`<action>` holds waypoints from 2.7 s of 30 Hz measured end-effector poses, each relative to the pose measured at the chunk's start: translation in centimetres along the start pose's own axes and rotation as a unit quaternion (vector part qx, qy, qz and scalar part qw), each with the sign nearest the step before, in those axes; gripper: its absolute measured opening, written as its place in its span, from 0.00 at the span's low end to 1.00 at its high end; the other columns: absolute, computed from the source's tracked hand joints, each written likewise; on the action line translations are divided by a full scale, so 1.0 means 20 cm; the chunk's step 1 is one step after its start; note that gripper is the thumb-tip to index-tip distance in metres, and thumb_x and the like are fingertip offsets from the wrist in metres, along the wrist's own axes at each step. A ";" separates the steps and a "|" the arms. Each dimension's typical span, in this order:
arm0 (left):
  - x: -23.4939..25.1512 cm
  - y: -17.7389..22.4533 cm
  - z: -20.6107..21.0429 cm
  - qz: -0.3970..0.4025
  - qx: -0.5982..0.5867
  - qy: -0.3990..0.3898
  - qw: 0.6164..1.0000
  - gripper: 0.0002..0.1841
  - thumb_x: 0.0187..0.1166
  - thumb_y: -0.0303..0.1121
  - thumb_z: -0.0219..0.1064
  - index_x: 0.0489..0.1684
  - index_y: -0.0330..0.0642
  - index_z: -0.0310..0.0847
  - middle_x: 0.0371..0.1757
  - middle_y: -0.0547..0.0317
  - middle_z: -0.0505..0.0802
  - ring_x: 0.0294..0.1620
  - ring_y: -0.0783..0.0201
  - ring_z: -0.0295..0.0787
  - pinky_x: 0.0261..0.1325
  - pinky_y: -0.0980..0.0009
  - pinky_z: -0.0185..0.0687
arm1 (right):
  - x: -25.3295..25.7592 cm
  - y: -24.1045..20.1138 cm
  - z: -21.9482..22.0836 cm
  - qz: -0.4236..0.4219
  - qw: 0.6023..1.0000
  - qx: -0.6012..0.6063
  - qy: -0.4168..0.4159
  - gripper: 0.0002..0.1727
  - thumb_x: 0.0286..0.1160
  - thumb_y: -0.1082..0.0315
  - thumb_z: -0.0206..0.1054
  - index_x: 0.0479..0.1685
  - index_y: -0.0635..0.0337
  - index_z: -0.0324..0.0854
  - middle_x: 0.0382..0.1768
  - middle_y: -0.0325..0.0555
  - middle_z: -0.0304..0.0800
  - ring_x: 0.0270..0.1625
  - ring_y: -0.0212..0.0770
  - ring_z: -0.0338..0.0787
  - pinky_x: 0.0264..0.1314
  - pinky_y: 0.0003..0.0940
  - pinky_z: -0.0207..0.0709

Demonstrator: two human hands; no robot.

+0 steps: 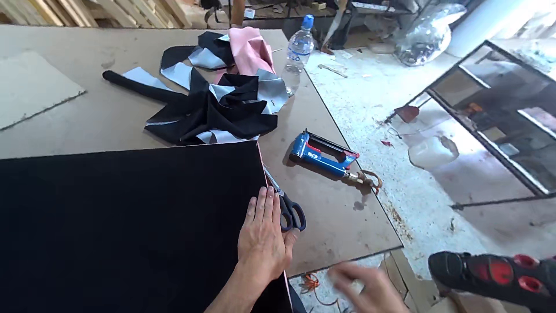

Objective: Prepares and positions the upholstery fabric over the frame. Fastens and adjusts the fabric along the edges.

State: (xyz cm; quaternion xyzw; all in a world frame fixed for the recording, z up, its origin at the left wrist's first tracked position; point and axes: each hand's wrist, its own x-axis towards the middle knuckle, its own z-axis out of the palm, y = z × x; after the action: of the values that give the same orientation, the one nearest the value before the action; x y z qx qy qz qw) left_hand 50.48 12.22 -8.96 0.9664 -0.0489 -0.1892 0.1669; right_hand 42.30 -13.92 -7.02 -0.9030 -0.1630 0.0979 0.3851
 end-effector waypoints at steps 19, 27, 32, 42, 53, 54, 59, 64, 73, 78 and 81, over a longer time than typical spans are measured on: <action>-0.06 0.07 0.17 0.018 -0.027 0.099 0.995 0.53 0.77 0.71 0.47 0.92 0.32 0.54 0.93 0.42 0.62 0.93 0.42 0.56 0.93 0.45 0.48 | 1.34 -0.21 -0.65 -0.050 0.955 -0.249 -0.156 0.14 0.57 0.39 0.72 0.25 0.35 0.86 0.18 0.25 0.85 0.21 0.28 0.86 0.21 0.36 0.82; -0.08 0.08 0.19 0.027 -0.045 0.105 0.993 0.48 0.81 0.64 0.49 0.90 0.30 0.57 0.92 0.42 0.64 0.92 0.45 0.60 0.92 0.47 0.50 | 1.45 -0.35 -0.48 -0.192 0.928 -0.211 -0.238 0.06 0.60 0.46 0.72 0.29 0.32 0.87 0.20 0.18 0.87 0.22 0.19 0.86 0.20 0.24 0.80; -0.09 0.08 0.19 0.028 -0.053 0.097 0.993 0.48 0.81 0.64 0.50 0.90 0.29 0.56 0.92 0.43 0.65 0.91 0.45 0.62 0.91 0.48 0.52 | 1.43 -0.38 -0.48 -0.189 0.925 -0.215 -0.250 0.06 0.59 0.47 0.73 0.30 0.32 0.87 0.21 0.18 0.87 0.23 0.19 0.86 0.21 0.23 0.81; -0.09 0.09 0.19 0.028 -0.064 0.093 0.993 0.49 0.77 0.62 0.57 0.90 0.29 0.55 0.92 0.41 0.65 0.89 0.43 0.64 0.89 0.49 0.56 | 1.26 -0.35 -0.53 -0.197 0.926 -0.221 -0.234 0.08 0.62 0.45 0.72 0.34 0.32 0.87 0.24 0.16 0.88 0.26 0.19 0.88 0.24 0.24 0.84; -0.14 0.15 0.27 0.061 -0.062 0.062 0.994 0.48 0.79 0.62 0.56 0.87 0.23 0.59 0.90 0.34 0.65 0.93 0.44 0.58 0.95 0.53 0.45 | 1.09 -0.33 -0.53 -0.224 0.913 -0.261 -0.220 0.13 0.59 0.44 0.74 0.37 0.36 0.87 0.28 0.16 0.87 0.32 0.16 0.88 0.29 0.25 0.85; -0.15 0.16 0.28 0.066 -0.062 0.051 0.995 0.49 0.78 0.62 0.57 0.86 0.22 0.59 0.90 0.33 0.65 0.93 0.44 0.57 0.95 0.53 0.43 | 1.07 -0.32 -0.53 -0.228 0.913 -0.259 -0.219 0.14 0.59 0.43 0.74 0.38 0.37 0.88 0.29 0.17 0.88 0.33 0.16 0.88 0.30 0.25 0.85; -0.16 0.18 0.26 0.081 -0.058 -0.014 0.995 0.51 0.82 0.64 0.54 0.86 0.18 0.56 0.89 0.27 0.64 0.94 0.42 0.53 0.96 0.53 0.34 | 0.99 -0.31 -0.46 -0.234 0.908 -0.246 -0.247 0.16 0.60 0.45 0.76 0.38 0.44 0.89 0.29 0.26 0.90 0.34 0.21 0.90 0.31 0.29 0.86; -0.17 0.17 0.24 0.104 -0.074 -0.006 0.992 0.49 0.83 0.65 0.49 0.83 0.20 0.62 0.86 0.29 0.70 0.92 0.40 0.58 0.96 0.48 0.36 | 0.92 -0.26 -0.46 -0.224 0.912 -0.256 -0.228 0.16 0.60 0.44 0.75 0.37 0.44 0.89 0.28 0.27 0.90 0.33 0.23 0.90 0.29 0.32 0.85; -0.84 0.38 0.34 -0.108 -0.210 0.453 0.860 0.13 0.83 0.35 0.61 0.55 0.44 0.91 0.57 0.54 0.96 0.68 0.54 0.89 0.74 0.54 0.81 | 0.89 0.02 -0.65 -0.143 0.902 -0.405 -0.054 0.24 0.62 0.40 0.67 0.44 0.49 0.88 0.20 0.41 0.84 0.24 0.50 0.87 0.21 0.58 0.73; -0.78 0.36 0.25 -0.283 -0.152 0.356 0.878 0.33 0.89 0.58 0.49 0.83 0.46 0.75 0.86 0.55 0.78 0.91 0.54 0.63 0.90 0.47 0.59 | 1.07 0.20 -0.55 -0.138 0.890 -0.424 -0.093 0.25 0.69 0.51 0.74 0.64 0.50 0.85 0.27 0.55 0.91 0.34 0.65 0.92 0.31 0.70 0.77; -0.69 0.43 0.20 -0.326 -0.064 0.363 0.871 0.32 0.80 0.62 0.61 0.75 0.53 0.84 0.78 0.59 0.86 0.83 0.56 0.77 0.83 0.48 0.72 | 1.04 0.21 -0.56 -0.130 0.899 -0.408 -0.092 0.23 0.69 0.51 0.73 0.62 0.47 0.86 0.25 0.52 0.90 0.32 0.62 0.91 0.30 0.67 0.77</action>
State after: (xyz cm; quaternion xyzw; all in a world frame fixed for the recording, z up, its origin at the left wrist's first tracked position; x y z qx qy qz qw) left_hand 35.88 5.17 -4.77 0.9154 0.3448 0.1283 0.1634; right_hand 65.98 -16.40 -3.53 -0.9388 -0.3393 0.0545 -0.0242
